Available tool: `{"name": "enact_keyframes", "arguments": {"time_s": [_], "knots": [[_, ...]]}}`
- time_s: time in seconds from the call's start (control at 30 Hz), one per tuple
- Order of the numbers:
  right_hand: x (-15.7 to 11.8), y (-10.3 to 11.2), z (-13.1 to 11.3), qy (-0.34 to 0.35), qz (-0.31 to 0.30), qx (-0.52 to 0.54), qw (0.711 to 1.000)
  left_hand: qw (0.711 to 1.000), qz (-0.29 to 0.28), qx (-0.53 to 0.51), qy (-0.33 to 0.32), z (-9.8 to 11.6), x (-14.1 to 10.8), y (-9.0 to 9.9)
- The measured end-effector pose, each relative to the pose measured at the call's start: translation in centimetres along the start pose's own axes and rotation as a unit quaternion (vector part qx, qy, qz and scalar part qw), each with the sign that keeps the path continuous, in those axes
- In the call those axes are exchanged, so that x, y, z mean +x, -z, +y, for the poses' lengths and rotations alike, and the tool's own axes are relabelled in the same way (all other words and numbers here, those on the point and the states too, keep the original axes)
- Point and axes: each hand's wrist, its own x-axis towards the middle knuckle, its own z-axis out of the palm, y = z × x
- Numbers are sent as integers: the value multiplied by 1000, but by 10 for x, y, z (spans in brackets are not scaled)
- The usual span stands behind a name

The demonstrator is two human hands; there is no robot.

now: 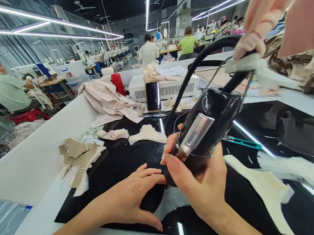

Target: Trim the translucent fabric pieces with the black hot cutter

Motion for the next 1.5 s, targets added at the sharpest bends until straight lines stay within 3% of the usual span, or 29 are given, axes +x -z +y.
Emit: {"name": "enact_keyframes", "arguments": {"time_s": [0.8,1.07,1.37,1.5], "knots": [[-14,-2,-9,-36,-20,20,999,1000,16,9,-10,-2,1,-4],[-23,-10,-13,-16,-71,51,996,1000,0,11,-4,2,2,-2],[-19,-10,-14,-36,-64,38,997,999,34,0,-24,1,0,-3],[-9,0,-17,-22,-26,15,999,998,36,14,-39,2,-5,5]]}}
